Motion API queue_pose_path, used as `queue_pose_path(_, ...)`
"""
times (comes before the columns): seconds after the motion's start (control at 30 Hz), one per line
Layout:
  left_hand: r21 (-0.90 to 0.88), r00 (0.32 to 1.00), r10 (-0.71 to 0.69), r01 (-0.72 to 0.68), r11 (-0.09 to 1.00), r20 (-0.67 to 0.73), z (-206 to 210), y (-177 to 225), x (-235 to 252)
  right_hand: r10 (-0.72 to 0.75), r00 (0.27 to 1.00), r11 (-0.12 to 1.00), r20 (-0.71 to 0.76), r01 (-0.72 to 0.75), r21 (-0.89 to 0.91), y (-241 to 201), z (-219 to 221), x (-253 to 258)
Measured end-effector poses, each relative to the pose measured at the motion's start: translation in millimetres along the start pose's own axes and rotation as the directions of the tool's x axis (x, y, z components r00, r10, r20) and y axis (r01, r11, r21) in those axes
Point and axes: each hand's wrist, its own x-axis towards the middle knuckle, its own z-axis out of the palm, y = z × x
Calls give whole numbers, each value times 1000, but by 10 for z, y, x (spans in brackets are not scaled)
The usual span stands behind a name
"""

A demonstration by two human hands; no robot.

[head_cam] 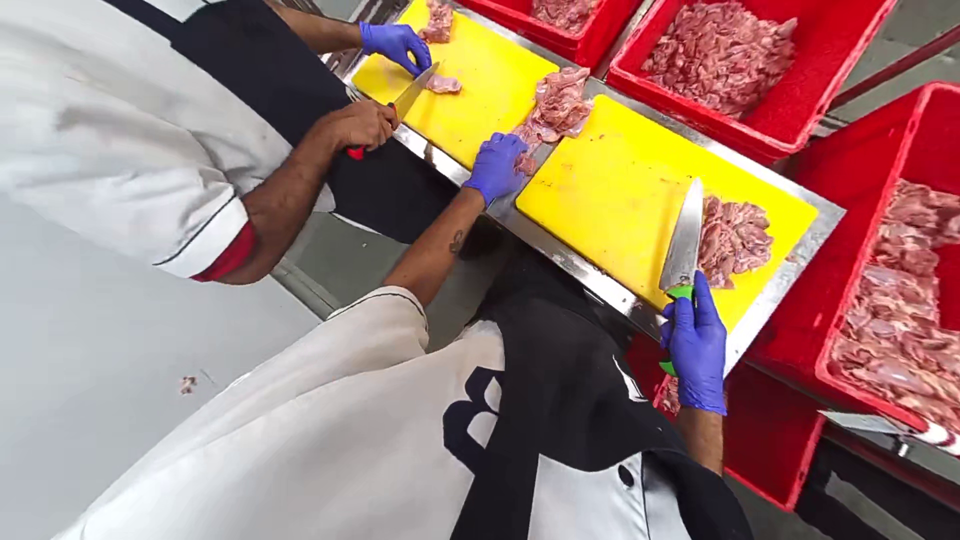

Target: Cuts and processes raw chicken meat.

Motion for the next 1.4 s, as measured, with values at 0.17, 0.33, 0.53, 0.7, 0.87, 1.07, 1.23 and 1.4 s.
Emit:
queue_pose_path(0.17, 143, 1000, -12, 16, 990, -24, 117, -53, 54, -21, 997, 998, 69, 25, -51, 29, 155, -24)
queue_pose_path(0.33, 44, 991, -131, 130, 991, 13, -92, -42, 413, -58, 990, 991, 127, 72, -111, 68, 212, -123)
queue_pose_path(0.53, -621, 960, -211, 281, 732, 186, -1302, 668, 146, -36, 995, 994, 98, 46, -103, 187, 166, -273)
queue_pose_path(0.7, -972, 990, 96, 85, 218, 108, -984, 1020, 285, -17, 999, 993, 40, 21, -115, 209, 36, -270)
queue_pose_path(0.87, -845, 929, 359, -116, 522, 94, -134, 1459, 182, 19, 997, 991, -80, -29, -133, 89, -190, -351)
queue_pose_path(1.07, -342, 933, 308, -356, 870, -187, 323, 1233, 94, -22, 999, 990, -30, 17, -139, -116, -58, -457)
queue_pose_path(1.23, -247, 749, 662, -644, 724, -13, 412, 1219, -259, 56, 979, 982, 198, -18, -186, 68, 217, -240)
queue_pose_path(1.4, -258, 821, 567, -564, 784, -71, 458, 1092, -423, 2, 994, 928, 114, 41, -371, 54, 166, -271)
